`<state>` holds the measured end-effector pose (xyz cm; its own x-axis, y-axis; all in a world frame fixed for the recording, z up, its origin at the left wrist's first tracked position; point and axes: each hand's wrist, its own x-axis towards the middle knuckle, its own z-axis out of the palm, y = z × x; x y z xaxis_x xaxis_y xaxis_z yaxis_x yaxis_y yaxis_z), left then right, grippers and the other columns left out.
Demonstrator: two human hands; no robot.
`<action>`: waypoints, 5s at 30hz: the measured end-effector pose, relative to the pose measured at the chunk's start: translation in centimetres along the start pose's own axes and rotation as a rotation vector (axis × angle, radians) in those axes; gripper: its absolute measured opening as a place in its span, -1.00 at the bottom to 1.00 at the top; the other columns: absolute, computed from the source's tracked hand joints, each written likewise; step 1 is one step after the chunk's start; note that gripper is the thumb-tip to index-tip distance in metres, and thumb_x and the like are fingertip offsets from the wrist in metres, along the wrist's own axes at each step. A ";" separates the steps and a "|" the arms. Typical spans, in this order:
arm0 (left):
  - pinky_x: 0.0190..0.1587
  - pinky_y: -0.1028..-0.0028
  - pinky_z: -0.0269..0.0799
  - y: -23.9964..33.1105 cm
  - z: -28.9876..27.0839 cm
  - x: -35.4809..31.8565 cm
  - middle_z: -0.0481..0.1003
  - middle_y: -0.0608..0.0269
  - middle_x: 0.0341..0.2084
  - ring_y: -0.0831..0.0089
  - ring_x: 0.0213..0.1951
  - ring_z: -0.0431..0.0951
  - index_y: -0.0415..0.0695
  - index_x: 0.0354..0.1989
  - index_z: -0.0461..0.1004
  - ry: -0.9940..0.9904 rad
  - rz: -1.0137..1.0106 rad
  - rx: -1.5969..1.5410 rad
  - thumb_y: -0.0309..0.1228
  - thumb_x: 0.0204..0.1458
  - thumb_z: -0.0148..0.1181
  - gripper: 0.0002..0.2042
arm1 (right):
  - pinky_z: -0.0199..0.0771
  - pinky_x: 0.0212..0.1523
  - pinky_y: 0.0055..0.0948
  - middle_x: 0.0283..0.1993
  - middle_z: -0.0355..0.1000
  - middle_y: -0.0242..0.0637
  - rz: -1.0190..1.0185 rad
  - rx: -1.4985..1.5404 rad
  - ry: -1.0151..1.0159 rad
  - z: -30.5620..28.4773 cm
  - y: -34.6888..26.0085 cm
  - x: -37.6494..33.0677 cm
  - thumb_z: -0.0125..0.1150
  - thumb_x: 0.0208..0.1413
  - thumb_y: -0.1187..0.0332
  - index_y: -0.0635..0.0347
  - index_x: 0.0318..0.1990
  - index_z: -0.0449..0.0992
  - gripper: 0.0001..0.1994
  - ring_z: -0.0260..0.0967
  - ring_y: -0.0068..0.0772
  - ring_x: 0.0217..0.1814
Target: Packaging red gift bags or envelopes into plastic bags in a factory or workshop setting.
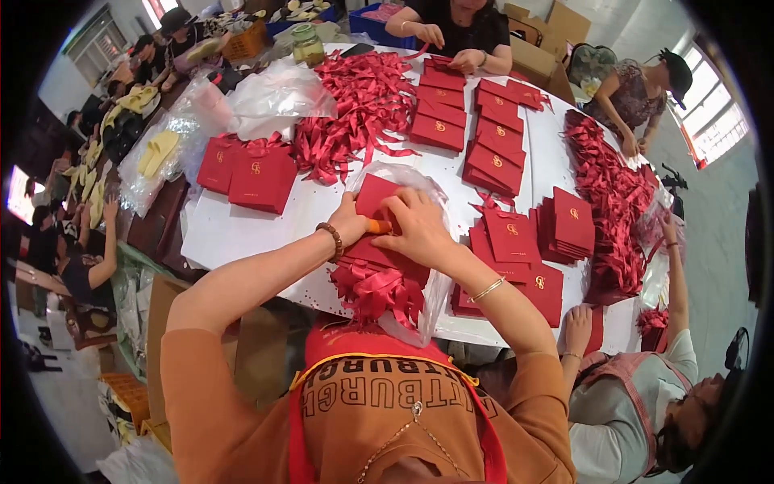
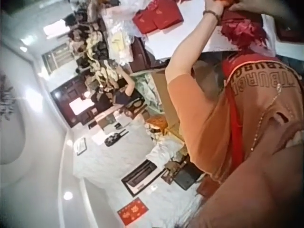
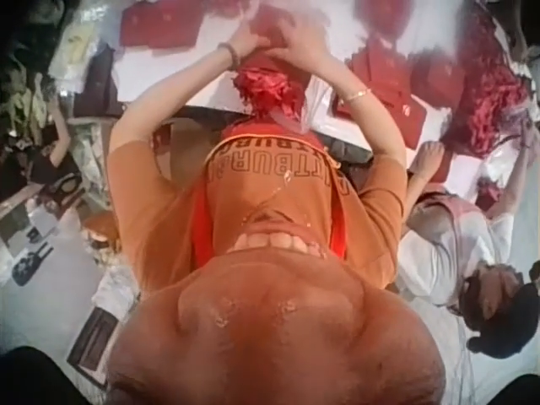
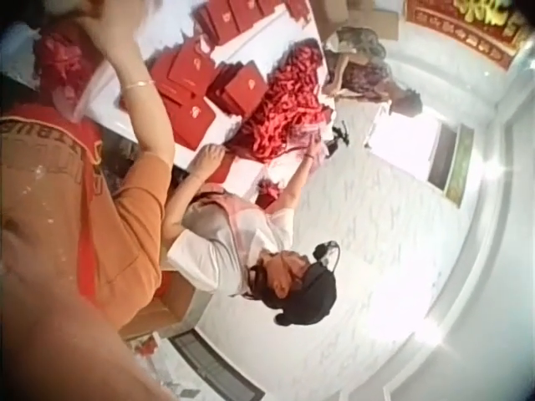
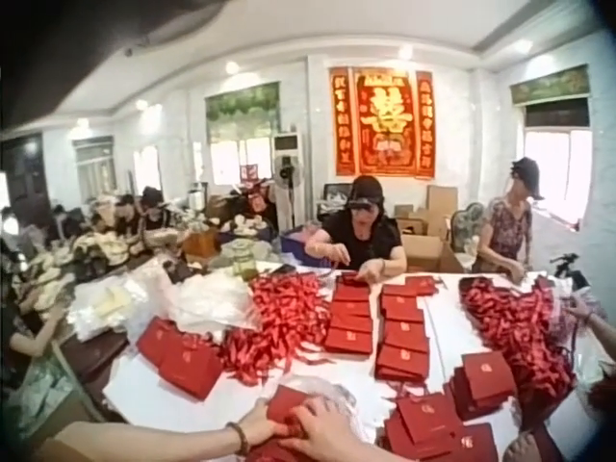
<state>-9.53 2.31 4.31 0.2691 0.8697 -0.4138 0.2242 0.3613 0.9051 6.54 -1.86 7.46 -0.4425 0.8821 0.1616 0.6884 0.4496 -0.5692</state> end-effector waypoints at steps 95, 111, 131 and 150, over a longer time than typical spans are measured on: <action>0.23 0.19 -0.31 -0.9 2.4 1.3 -0.04 0.12 0.24 0.29 0.29 -0.14 -0.04 0.23 -0.01 -0.196 0.622 1.099 -0.22 0.08 -0.16 -0.49 | 0.37 -0.31 -0.29 -0.28 0.34 -0.26 -0.149 -0.675 0.511 -11.5 -2.1 -0.6 0.10 -0.16 0.53 0.09 -0.26 0.45 -0.76 0.33 -0.19 -0.26; 0.21 0.19 -0.20 -1.3 2.8 1.3 0.06 0.13 0.19 0.27 0.25 -0.01 -0.02 0.17 0.10 -0.186 0.619 0.882 -0.27 -0.10 0.08 -0.41 | 0.27 -0.08 -0.18 -0.17 0.34 0.08 0.181 -0.268 -0.002 -0.9 -1.6 -2.3 -0.01 0.07 0.27 0.30 0.07 0.14 -0.56 0.27 0.10 -0.09; -0.16 0.50 0.36 1.2 -17.3 -1.9 0.44 0.16 -0.22 0.45 -0.23 0.46 -0.27 -0.15 0.39 -0.076 0.371 -0.384 -0.51 0.02 0.01 -0.78 | 0.42 -0.22 -0.27 -0.20 0.31 0.16 0.246 -0.525 -0.112 1.7 -3.0 -1.0 0.12 -0.15 -0.12 0.26 0.00 0.33 -0.33 0.31 0.06 -0.15; -0.09 0.24 0.30 -12.0 -28.8 8.1 0.36 -0.12 -0.11 0.01 -0.08 0.37 -0.24 -0.01 0.22 0.760 -0.035 0.535 0.03 -0.18 0.18 -0.33 | 0.34 -0.19 -0.18 -0.23 0.33 -0.02 0.251 -0.464 -0.133 0.8 -4.2 0.5 0.19 -0.18 -0.06 0.31 -0.17 0.40 -0.42 0.31 0.01 -0.19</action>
<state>-37.02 14.73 -7.08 -0.3890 0.9165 -0.0935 0.6738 0.3522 0.6496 2.93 -3.40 9.28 -0.2800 0.9585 -0.0546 0.9504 0.2687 -0.1564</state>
